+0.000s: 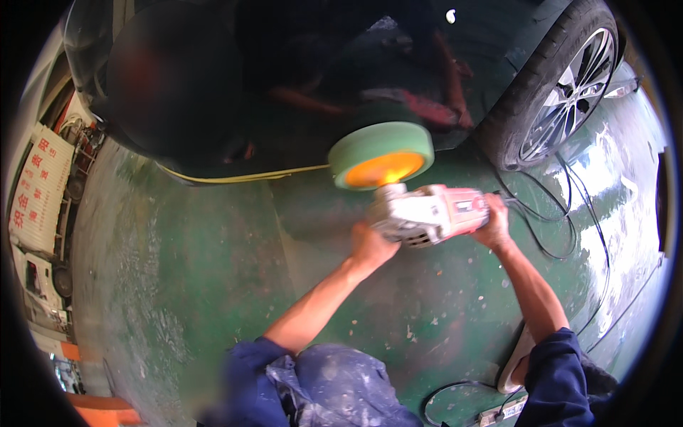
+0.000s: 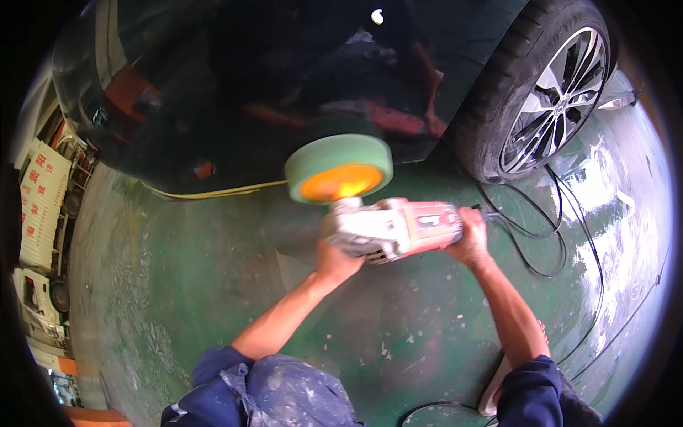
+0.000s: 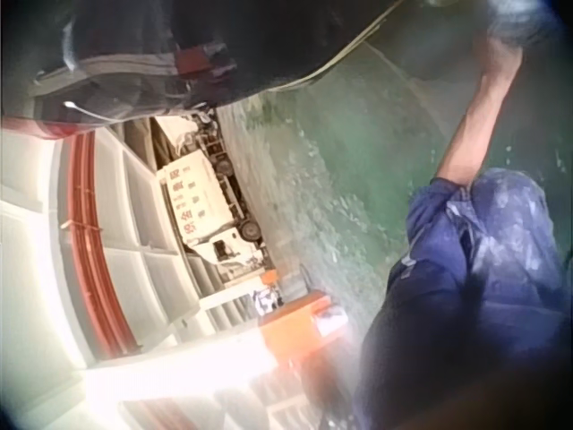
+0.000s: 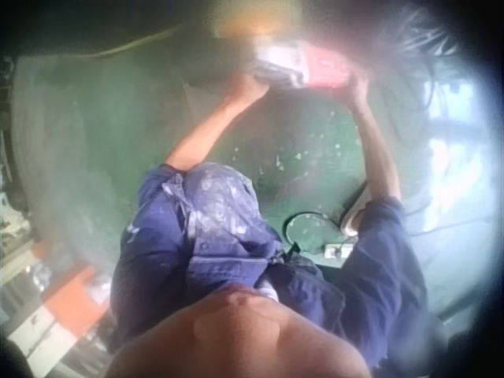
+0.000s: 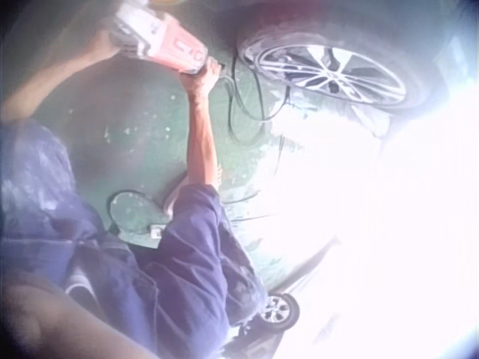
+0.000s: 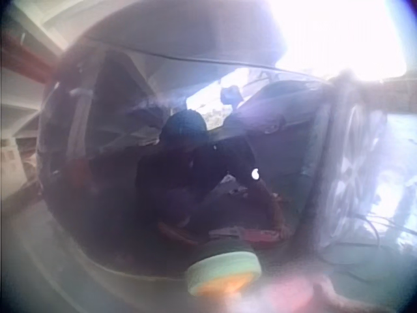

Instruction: The person uses a power buffer to polish the rear and side panels of a black car. They move the tool across the trunk, rear quarter panel, and roof, then briefly wipe the surface with a cloth before resuming buffing.

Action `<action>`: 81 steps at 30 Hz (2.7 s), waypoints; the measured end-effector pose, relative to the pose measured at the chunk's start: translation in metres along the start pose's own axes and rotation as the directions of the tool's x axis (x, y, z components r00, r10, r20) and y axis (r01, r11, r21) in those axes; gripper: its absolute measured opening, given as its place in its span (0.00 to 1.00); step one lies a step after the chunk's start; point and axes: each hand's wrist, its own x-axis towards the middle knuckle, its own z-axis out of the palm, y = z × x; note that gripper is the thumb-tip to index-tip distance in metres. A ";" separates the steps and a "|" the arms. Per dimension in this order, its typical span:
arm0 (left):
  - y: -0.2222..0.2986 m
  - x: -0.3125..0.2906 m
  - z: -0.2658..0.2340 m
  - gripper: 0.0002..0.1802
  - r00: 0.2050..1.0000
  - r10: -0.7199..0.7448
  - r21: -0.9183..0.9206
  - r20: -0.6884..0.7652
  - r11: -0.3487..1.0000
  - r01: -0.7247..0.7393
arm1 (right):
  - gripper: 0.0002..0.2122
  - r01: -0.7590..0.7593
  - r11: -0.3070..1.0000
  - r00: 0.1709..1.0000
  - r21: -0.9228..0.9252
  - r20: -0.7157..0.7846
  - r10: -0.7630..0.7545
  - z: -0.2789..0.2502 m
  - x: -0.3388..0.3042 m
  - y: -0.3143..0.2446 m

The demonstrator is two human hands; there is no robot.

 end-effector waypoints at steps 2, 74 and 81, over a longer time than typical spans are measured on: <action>-0.021 -0.003 -0.031 0.17 0.999 -0.003 0.021 -0.032 1.000 0.004 | 0.25 0.057 0.998 0.997 0.024 -0.045 -0.056 0.027 0.011 -0.026; 0.222 0.126 -0.212 0.08 0.895 -0.167 0.713 0.415 0.671 -0.205 | 0.16 -0.412 0.684 0.892 0.602 0.112 0.438 0.013 0.033 -0.230; 0.217 0.134 -0.128 0.08 0.862 0.008 0.656 0.506 0.646 -0.391 | 0.13 -0.408 0.605 0.822 0.683 -0.014 0.570 -0.009 0.035 -0.209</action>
